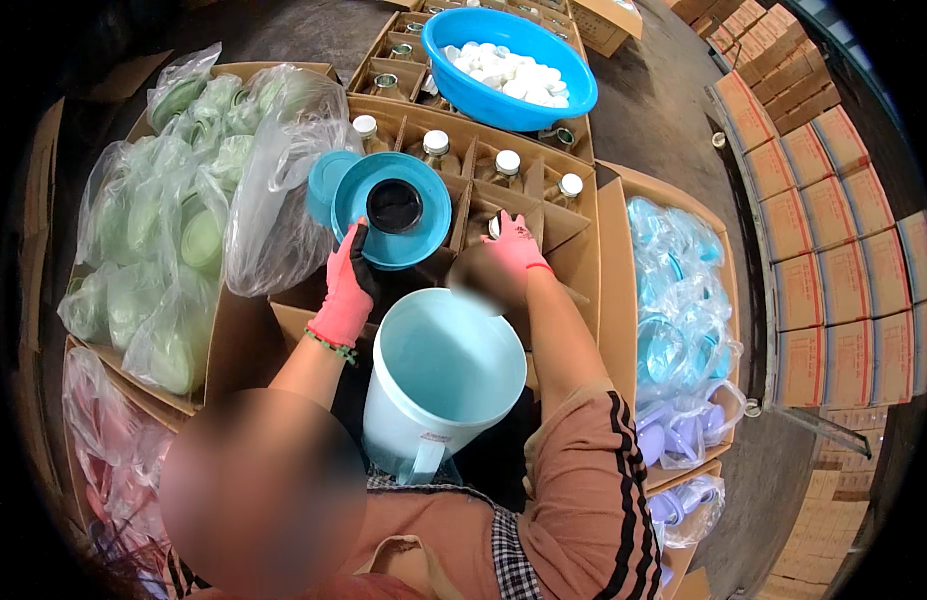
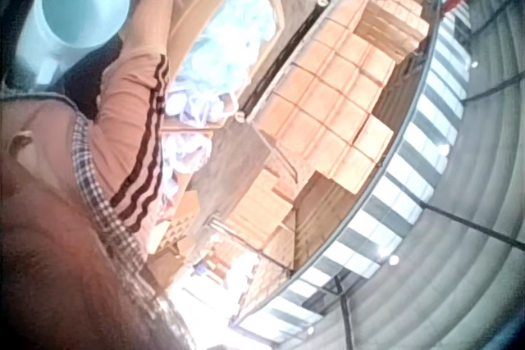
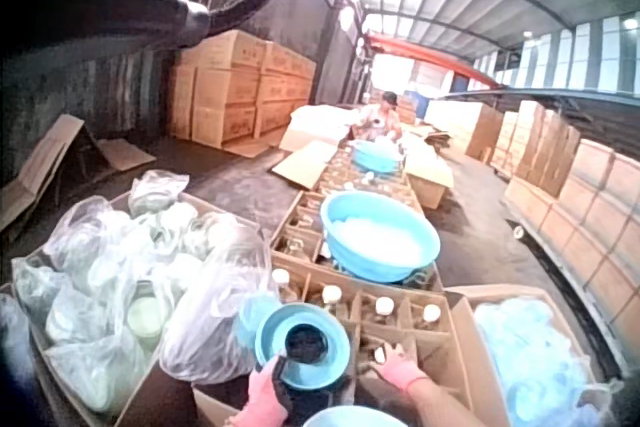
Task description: The person assembles plastic pitchers by inserting a metal strainer and securing the lid, then wraps each unit in a clear plastic bag. They handle blue, purple, and green pitchers, placing the wrapped units into cardboard boxes.
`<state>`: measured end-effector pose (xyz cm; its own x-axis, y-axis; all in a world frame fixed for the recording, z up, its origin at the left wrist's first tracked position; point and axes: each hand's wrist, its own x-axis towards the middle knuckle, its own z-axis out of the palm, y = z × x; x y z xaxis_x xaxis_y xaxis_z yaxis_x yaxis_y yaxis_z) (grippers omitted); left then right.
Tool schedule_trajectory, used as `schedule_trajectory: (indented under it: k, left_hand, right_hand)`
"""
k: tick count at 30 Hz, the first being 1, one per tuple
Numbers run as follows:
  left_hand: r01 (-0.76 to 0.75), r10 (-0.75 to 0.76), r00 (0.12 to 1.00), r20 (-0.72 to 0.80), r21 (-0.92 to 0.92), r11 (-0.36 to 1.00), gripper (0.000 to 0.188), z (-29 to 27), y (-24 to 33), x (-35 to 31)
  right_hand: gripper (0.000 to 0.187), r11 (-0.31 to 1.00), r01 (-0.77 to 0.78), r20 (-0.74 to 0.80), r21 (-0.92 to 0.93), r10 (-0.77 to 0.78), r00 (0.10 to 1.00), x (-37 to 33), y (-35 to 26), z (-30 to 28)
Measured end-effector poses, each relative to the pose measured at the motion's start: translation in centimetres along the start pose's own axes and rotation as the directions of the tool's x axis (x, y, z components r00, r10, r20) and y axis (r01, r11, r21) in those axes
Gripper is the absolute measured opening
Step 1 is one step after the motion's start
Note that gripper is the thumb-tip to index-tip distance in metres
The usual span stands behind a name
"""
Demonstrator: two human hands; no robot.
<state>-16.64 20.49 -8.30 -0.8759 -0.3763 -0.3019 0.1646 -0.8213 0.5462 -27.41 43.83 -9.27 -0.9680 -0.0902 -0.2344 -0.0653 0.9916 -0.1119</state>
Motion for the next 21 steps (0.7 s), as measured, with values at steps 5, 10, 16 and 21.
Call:
schedule_trajectory:
  k: [5, 10, 16, 21]
  left_hand:
    - [0.025, -0.025, 1.000, 0.010, 0.063, 0.998, 0.031, -0.5, 1.2, -0.1]
    - [0.047, -0.047, 0.999, 0.011, 0.018, 0.999, 0.029, -0.7, 0.1, 0.7]
    - [0.286, -0.250, 0.955, 0.159, -0.273, 0.919, 0.034, 0.0, 1.2, 0.2]
    - [0.393, -0.195, 0.762, 0.618, -0.201, 0.897, 0.036, -1.3, 4.0, -0.7]
  right_hand:
    - [0.078, 1.000, 0.016, 0.040, -0.015, -0.015, 0.999, -0.4, -2.5, -1.7]
    - [0.065, 0.995, 0.004, -0.008, 0.098, -0.004, 1.000, -0.4, -1.5, -1.0]
    - [0.058, 0.995, 0.084, -0.158, 0.057, -0.074, 0.985, -5.6, -2.4, -13.1]
    - [0.045, 0.932, 0.351, -0.606, 0.094, -0.226, 0.763, -18.2, -2.8, -25.6]
